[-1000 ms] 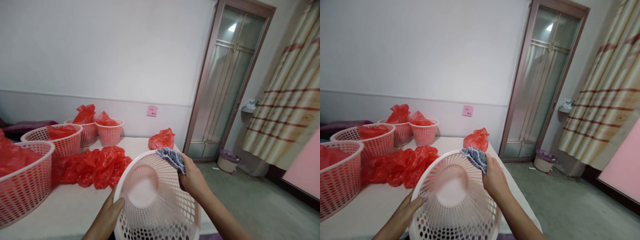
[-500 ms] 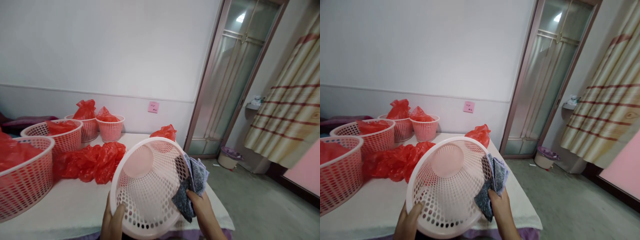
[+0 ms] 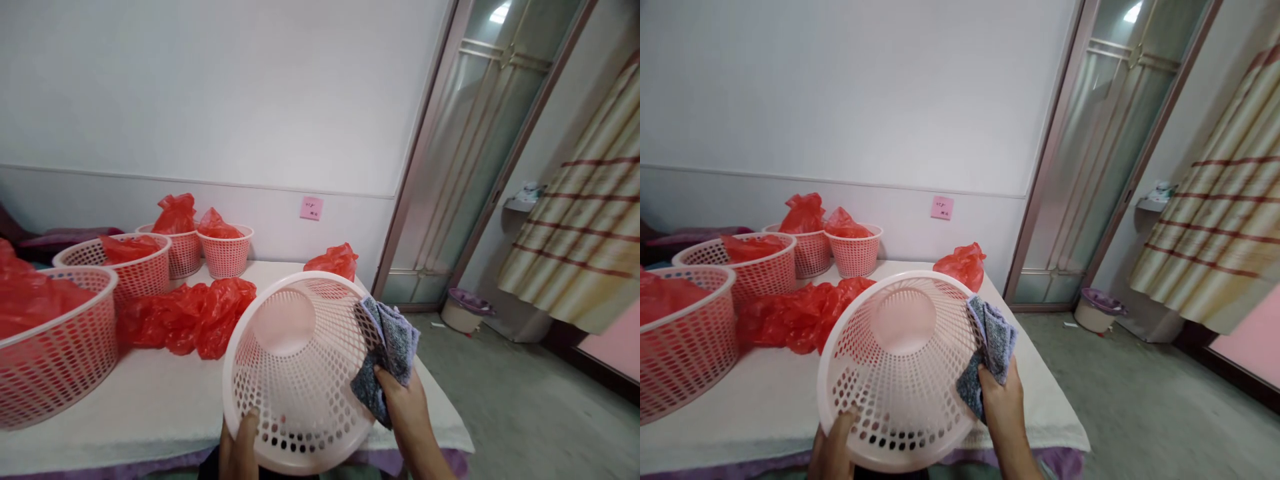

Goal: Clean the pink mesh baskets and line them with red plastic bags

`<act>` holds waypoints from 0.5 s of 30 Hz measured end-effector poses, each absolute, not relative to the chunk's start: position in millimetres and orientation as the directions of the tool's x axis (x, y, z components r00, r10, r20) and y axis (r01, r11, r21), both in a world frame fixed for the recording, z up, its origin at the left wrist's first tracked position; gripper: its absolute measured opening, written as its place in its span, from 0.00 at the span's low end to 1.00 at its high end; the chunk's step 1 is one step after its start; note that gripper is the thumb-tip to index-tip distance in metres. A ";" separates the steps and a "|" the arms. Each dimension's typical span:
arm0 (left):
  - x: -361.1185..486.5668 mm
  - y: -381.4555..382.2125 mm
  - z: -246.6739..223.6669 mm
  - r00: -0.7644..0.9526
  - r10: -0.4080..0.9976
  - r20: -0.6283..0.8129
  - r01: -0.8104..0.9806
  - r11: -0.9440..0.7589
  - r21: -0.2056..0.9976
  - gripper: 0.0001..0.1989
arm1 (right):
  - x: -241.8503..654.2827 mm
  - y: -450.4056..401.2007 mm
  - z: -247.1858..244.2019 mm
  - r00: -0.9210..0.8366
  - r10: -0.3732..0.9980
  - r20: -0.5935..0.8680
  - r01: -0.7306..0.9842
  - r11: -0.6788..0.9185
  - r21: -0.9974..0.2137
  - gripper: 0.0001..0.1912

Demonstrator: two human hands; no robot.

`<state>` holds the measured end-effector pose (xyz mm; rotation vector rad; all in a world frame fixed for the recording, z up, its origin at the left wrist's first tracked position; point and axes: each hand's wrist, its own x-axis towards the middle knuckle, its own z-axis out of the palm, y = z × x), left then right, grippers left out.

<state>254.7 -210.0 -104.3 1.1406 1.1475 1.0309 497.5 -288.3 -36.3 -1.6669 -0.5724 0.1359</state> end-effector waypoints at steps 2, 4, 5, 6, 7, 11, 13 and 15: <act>262.3 -206.5 -99.7 0.114 0.976 -0.187 -0.091 0.197 0.976 0.32 | 489.3 -288.3 -48.2 0.880 0.449 0.159 0.200 -0.046 -0.979 0.29; 270.5 -207.5 -96.4 0.098 0.962 -0.253 -0.179 0.267 0.947 0.36 | 484.8 -288.4 -54.2 0.897 0.424 0.126 0.150 -0.025 -0.988 0.29; 273.9 -209.6 -95.6 0.097 0.958 -0.270 -0.209 0.285 0.936 0.37 | 484.9 -288.5 -53.8 0.904 0.403 0.140 0.163 -0.024 -0.986 0.28; 276.5 -212.2 -95.4 0.104 0.960 -0.261 -0.217 0.278 0.936 0.37 | 486.8 -288.7 -50.9 0.909 0.381 0.172 0.197 -0.029 -0.980 0.27; 277.7 -214.6 -95.2 0.122 0.966 -0.229 -0.216 0.251 0.944 0.37 | 490.2 -289.1 -46.1 0.907 0.364 0.212 0.241 -0.036 -0.970 0.26; 265.4 -208.7 -87.6 0.315 0.947 -0.059 -0.246 0.141 0.959 0.37 | 509.4 -293.2 -18.6 0.840 0.367 0.400 0.446 -0.047 -0.894 0.24; 251.3 -193.4 -77.5 0.415 0.908 -0.057 -0.243 0.171 0.955 0.35 | 514.6 -297.1 -6.4 0.751 0.409 0.518 0.579 -0.032 -0.814 0.24; 237.9 -174.1 -66.5 0.492 0.868 -0.066 -0.181 0.176 0.968 0.33 | 513.8 -300.9 4.0 0.591 0.493 0.638 0.729 0.013 -0.685 0.24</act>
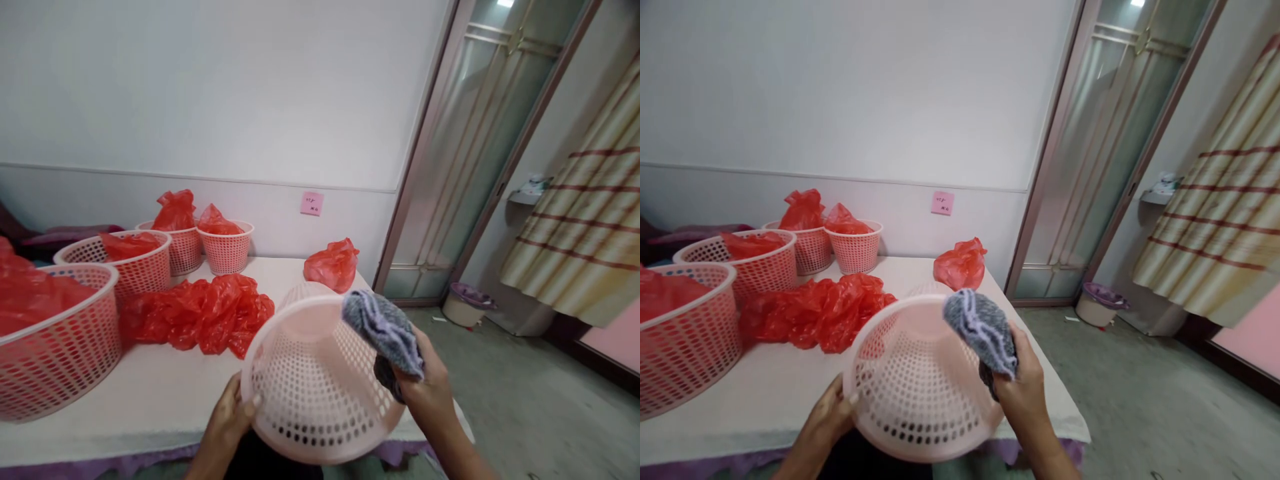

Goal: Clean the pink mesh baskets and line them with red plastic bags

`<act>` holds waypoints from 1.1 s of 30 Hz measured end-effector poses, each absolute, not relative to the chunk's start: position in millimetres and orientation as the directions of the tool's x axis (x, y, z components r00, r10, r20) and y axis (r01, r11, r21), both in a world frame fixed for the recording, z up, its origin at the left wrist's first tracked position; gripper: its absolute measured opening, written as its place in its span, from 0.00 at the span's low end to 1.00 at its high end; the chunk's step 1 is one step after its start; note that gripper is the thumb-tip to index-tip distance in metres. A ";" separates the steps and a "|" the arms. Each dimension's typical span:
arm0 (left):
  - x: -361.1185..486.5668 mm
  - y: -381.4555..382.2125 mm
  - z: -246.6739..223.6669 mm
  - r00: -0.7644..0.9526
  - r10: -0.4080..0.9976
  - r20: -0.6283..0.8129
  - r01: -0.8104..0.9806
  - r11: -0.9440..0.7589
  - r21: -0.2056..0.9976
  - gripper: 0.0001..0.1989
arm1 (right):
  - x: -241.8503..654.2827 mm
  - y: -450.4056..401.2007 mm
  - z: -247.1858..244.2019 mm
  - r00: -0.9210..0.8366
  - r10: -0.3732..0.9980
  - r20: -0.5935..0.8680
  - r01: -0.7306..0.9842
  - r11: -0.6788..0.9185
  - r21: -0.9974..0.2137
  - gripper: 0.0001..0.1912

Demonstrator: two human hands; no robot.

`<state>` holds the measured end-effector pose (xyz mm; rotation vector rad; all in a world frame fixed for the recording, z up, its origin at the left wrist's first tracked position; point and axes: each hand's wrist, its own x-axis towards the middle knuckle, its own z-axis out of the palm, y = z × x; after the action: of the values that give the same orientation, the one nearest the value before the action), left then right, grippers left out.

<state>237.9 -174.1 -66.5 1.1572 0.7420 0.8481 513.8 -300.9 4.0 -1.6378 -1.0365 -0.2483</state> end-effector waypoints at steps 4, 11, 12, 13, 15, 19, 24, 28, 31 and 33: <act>229.4 -148.9 -56.7 0.618 0.786 0.032 -0.020 -0.026 0.999 0.32 | 502.2 -301.8 22.7 0.222 0.627 0.747 0.894 0.174 -0.412 0.25; 240.1 -167.7 -72.5 0.504 0.862 0.053 0.050 -0.091 0.995 0.26 | 507.3 -287.9 24.7 0.222 0.688 0.691 0.919 0.089 -0.383 0.33; 239.8 -170.7 -73.8 0.470 0.882 0.043 0.040 -0.069 0.997 0.27 | 509.6 -287.5 20.7 0.259 0.681 0.685 0.910 0.067 -0.410 0.33; 239.3 -173.1 -74.5 0.439 0.898 0.033 0.027 -0.050 0.998 0.28 | 511.3 -287.5 16.1 0.294 0.666 0.686 0.899 0.052 -0.435 0.32; 238.7 -176.6 -74.6 0.384 0.923 0.027 0.002 -0.030 1.000 0.29 | 511.7 -289.2 6.3 0.374 0.625 0.686 0.866 0.030 -0.500 0.30; 240.5 -181.8 -72.1 0.321 0.946 0.053 -0.029 -0.047 0.999 0.29 | 505.4 -295.3 -12.1 0.568 0.525 0.634 0.748 -0.007 -0.664 0.28; 242.8 -189.2 -68.2 0.204 0.979 -0.026 -0.043 0.036 0.998 0.25 | 506.9 -302.0 -24.4 0.677 0.523 0.517 0.630 -0.048 -0.775 0.26; 245.1 -195.8 -69.4 0.165 0.982 -0.089 -0.042 0.097 0.994 0.24 | 511.0 -302.7 -16.2 0.609 0.537 0.583 0.728 -0.086 -0.681 0.26; 248.9 -201.7 -74.4 0.157 0.978 -0.135 -0.041 0.143 0.989 0.25 | 510.1 -298.9 -5.8 0.509 0.511 0.693 0.825 -0.061 -0.561 0.32; 251.1 -205.4 -78.7 0.118 0.980 -0.159 -0.071 0.168 0.983 0.26 | 509.3 -295.3 -3.4 0.475 0.484 0.735 0.848 -0.030 -0.528 0.32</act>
<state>251.1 -205.4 -78.7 1.0816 1.1420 1.0445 509.3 -295.3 -3.4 -1.6765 -1.1573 -0.4355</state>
